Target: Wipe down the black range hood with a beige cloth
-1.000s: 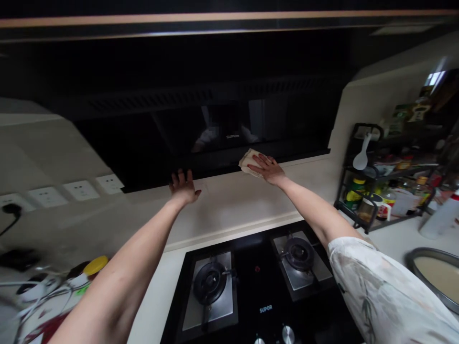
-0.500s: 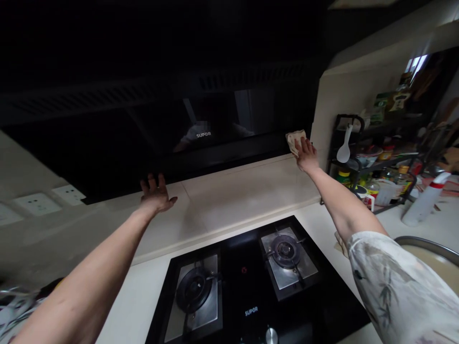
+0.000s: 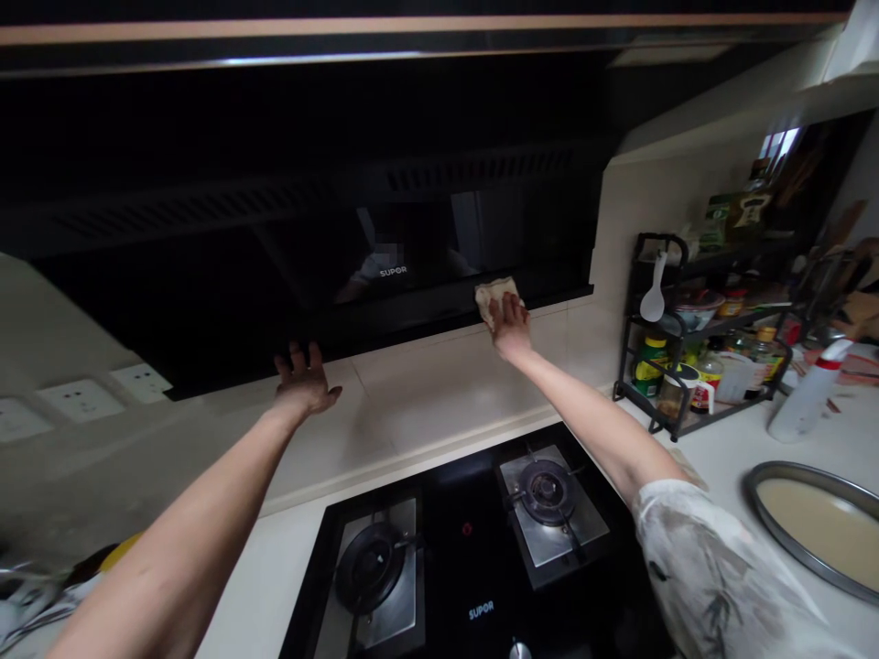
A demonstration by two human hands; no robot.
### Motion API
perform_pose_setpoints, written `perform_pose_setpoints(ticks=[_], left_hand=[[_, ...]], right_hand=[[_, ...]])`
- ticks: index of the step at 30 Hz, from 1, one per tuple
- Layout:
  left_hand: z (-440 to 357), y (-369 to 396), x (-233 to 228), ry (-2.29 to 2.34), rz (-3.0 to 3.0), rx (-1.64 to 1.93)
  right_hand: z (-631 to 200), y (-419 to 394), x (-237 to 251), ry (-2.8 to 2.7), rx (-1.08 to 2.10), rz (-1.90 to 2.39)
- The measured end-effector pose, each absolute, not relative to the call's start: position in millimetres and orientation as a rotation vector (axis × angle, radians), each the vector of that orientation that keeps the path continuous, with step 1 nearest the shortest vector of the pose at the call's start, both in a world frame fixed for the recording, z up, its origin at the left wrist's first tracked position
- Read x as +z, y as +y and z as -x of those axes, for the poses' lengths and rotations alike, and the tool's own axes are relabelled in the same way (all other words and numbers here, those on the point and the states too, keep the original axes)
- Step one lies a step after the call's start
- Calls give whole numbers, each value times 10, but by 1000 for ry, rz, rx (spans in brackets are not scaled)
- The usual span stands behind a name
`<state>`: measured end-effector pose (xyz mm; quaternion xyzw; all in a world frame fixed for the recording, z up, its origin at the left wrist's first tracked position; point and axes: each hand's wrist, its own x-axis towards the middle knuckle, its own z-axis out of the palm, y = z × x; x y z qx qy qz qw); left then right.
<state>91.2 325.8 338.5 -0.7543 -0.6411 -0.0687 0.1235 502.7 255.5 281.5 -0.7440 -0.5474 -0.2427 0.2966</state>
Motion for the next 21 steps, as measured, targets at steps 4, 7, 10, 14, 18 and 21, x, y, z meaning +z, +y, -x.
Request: perform_pose_setpoints(ticks=[4, 7, 10, 14, 18, 21], left_hand=[[-898, 3264, 3362, -1865, 2211, -228], [-879, 3276, 3348, -1859, 2204, -236], [-861, 3288, 3346, -1854, 2195, -225], [-849, 3309, 3345, -1804, 2176, -189], [-847, 3340, 3331, -1761, 2174, -137], [-849, 3352, 3324, -1751, 2175, -129]], right_hand=[[-4519, 2688, 2713, -1704, -695, 1809], [-4482, 2715, 2629, -1828, -762, 1709], [-4724, 2674, 2569, -1840, -764, 1724], [-5185, 2548, 2554, -1602, -711, 1914], [-5602, 2433, 2598, -1259, -637, 2020], [-5848, 2459, 2649, -1068, -559, 1877]])
